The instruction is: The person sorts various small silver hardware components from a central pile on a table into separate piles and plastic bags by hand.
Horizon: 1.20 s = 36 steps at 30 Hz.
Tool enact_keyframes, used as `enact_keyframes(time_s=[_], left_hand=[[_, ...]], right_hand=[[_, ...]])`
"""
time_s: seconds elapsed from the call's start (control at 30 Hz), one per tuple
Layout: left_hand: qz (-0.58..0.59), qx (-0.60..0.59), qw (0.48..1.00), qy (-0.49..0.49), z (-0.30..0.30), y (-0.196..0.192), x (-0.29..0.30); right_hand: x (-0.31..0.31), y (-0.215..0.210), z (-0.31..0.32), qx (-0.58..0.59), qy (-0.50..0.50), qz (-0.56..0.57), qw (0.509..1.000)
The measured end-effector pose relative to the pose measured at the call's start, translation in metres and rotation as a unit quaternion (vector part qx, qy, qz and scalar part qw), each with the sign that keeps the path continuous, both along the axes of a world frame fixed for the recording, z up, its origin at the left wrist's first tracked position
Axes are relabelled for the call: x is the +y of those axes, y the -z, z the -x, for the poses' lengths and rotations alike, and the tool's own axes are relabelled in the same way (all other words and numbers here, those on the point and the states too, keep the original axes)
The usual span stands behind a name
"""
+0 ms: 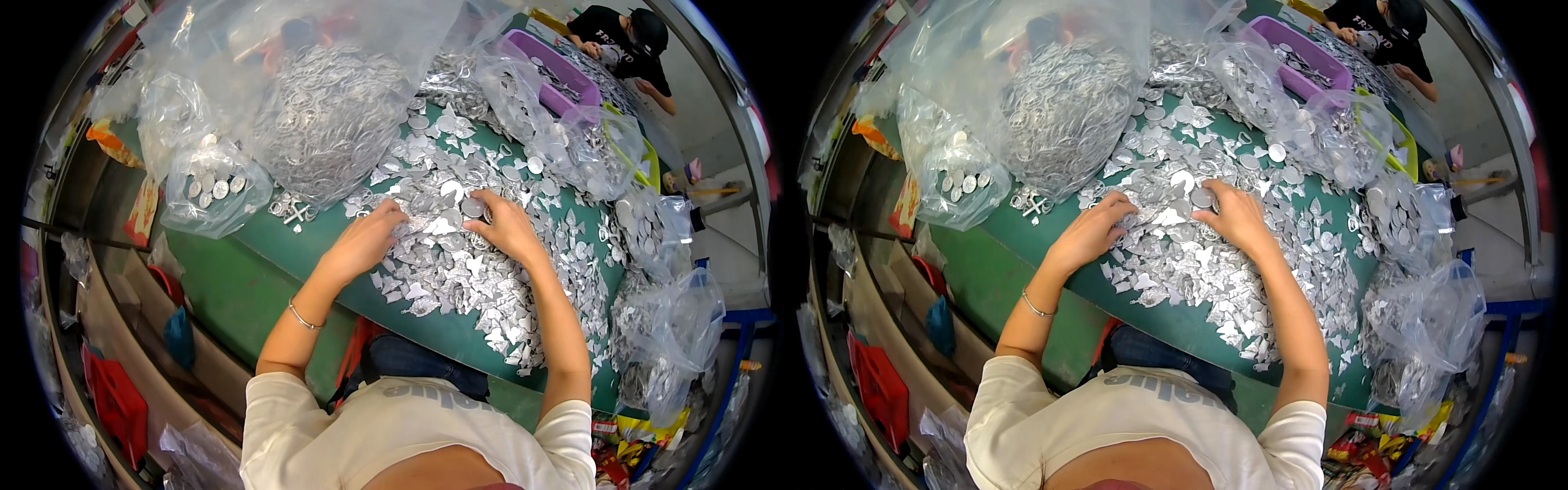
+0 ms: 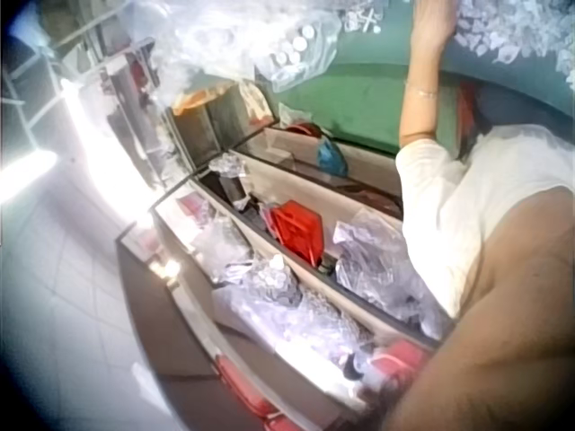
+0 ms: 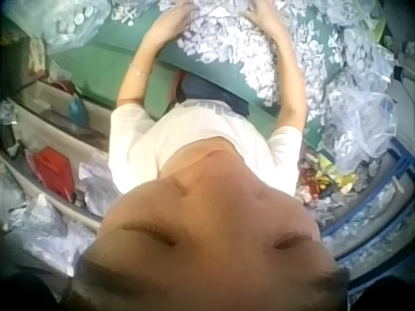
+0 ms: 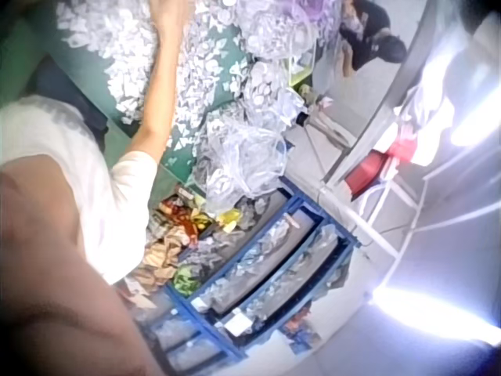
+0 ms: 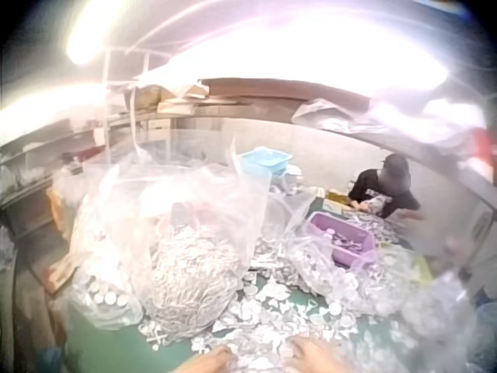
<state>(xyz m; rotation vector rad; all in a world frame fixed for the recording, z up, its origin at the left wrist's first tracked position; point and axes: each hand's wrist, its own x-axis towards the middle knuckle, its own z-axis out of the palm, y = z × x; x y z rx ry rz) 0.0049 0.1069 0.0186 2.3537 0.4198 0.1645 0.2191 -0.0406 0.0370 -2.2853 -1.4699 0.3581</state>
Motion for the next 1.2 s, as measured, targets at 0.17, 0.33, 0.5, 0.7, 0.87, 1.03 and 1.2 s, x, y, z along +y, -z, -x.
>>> enact_keyframes(time_s=[0.17, 0.33, 0.5, 0.7, 0.87, 1.03, 1.2], left_hand=[[-0.009, -0.045, 0.999, 0.024, -0.001, 0.004, 0.002], [-0.029, -0.175, 0.984, -0.036, -0.006, 0.022, 0.006], [0.192, -0.211, 0.933, -0.219, -0.017, 0.028, 0.003], [0.789, -0.205, 0.559, -0.149, -0.018, 0.021, 0.004], [0.861, -0.148, 0.454, -0.175, -0.026, 0.010, -0.016], [0.841, -0.163, 0.493, -0.152, -0.028, 0.022, -0.020], [0.775, -0.193, 0.555, -0.233, -0.037, 0.013, -0.030]], right_hand=[[-0.007, 0.010, 0.002, -0.107, 0.000, -0.062, 0.992], [-0.026, 0.008, -0.022, 0.539, 0.175, -0.213, 0.796], [-0.042, -0.002, -0.026, 0.775, 0.190, -0.333, 0.502], [-0.055, -0.002, -0.025, 0.835, 0.207, -0.363, 0.357], [-0.060, 0.017, -0.032, 0.867, 0.170, -0.326, 0.336], [-0.052, 0.004, -0.045, 0.701, 0.286, -0.299, 0.580], [-0.017, 0.011, -0.087, 0.239, 0.240, -0.133, 0.932]])
